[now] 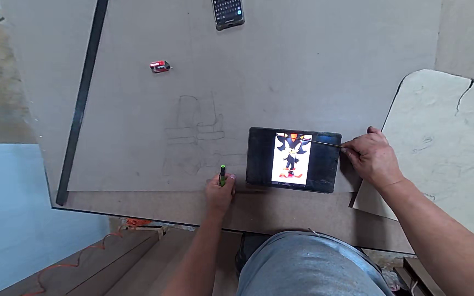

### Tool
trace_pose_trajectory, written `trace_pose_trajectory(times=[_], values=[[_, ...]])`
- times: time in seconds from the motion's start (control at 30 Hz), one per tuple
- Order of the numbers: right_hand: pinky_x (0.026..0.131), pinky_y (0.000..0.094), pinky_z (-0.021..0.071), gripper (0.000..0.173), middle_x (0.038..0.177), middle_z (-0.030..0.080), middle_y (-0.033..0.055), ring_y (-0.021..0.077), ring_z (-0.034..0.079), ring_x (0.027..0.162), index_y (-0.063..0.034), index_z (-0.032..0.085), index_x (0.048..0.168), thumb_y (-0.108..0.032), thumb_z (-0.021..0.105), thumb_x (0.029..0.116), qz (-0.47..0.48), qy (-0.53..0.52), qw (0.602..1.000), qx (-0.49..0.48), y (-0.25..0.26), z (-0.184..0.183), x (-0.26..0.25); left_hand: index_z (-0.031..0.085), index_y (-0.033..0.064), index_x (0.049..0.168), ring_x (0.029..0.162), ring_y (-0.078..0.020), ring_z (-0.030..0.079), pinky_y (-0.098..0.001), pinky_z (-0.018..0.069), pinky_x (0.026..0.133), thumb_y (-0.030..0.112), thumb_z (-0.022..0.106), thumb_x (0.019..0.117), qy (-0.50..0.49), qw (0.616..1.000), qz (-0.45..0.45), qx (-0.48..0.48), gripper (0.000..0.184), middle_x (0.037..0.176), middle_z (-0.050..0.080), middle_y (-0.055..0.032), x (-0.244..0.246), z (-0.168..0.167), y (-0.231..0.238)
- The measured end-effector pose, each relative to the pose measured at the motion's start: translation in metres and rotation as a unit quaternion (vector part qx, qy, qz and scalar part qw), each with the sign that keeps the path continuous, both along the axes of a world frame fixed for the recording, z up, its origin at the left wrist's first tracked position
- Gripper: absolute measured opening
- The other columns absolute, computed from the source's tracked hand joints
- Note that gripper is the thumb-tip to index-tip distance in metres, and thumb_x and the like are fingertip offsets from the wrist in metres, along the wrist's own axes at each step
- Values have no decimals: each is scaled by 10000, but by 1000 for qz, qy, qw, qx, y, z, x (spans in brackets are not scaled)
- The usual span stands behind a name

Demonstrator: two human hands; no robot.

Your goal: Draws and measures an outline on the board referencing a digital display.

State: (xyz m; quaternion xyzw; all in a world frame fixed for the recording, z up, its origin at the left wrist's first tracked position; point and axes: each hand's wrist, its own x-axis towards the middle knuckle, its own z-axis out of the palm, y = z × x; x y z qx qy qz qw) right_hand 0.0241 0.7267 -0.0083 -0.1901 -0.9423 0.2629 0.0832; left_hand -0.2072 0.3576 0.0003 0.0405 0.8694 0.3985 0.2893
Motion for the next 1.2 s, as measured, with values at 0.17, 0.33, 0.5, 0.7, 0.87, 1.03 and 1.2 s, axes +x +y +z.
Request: trace_pose_trajectory(times=[0.17, 0.33, 0.5, 0.7, 0.87, 1.03, 1.2], values=[[1219, 542, 319, 248, 1001, 761, 76, 260, 703, 1086, -106, 769, 1050, -255, 571, 1053, -1, -8, 1000, -1, 0, 1, 0, 697, 64, 984, 479, -123, 535, -288, 456, 461, 212, 640, 1032, 6, 1000, -1, 6, 166, 631, 623, -33, 1, -1, -1], [1215, 542, 321, 240, 992, 762, 76, 259, 706, 1070, -105, 769, 1040, -245, 574, 1051, -4, -4, 1000, -3, -1, 2, -1, 696, 67, 991, 465, -126, 518, -289, 439, 446, 213, 638, 1032, -1, 1000, 3, -2, 162, 623, 616, -33, 0, 0, 0], [1221, 545, 320, 247, 989, 761, 70, 248, 706, 1075, -110, 769, 1043, -261, 574, 1051, 1, -13, 1000, -13, -5, 2, 5, 695, 51, 1021, 507, -144, 551, -326, 482, 492, 230, 630, 1037, -2, 1000, -14, -12, 191, 654, 630, -44, -1, 2, -1], [1220, 548, 320, 237, 981, 760, 54, 234, 707, 1069, -118, 773, 1034, -258, 583, 1046, 3, -15, 1000, -21, -16, 2, 15, 689, 51, 995, 496, -109, 538, -291, 470, 479, 221, 648, 1022, -1, 1000, 3, -2, 177, 642, 620, -22, -1, -2, -1], [1227, 541, 307, 239, 988, 759, 56, 233, 702, 1078, -117, 772, 1033, -262, 582, 1049, 4, -16, 1000, -23, -17, 3, 16, 692, 63, 995, 489, -113, 530, -295, 461, 471, 230, 656, 1019, -7, 1000, 9, -5, 172, 638, 621, -28, -2, -4, -2], [1237, 541, 290, 238, 995, 759, 56, 231, 699, 1085, -118, 770, 1041, -259, 578, 1051, 8, -16, 1000, -21, -18, 2, 17, 693, 74, 985, 473, -107, 516, -285, 442, 457, 234, 659, 1018, -3, 1000, 8, -7, 167, 625, 617, -18, -2, -5, -2], [1236, 547, 288, 237, 996, 759, 56, 236, 696, 1092, -122, 774, 1037, -263, 583, 1047, 5, -19, 1000, -22, -18, 1, 18, 698, 74, 978, 462, -109, 503, -286, 426, 447, 242, 648, 1021, 0, 1000, 1, 2, 180, 611, 609, -20, -2, -4, -2]])
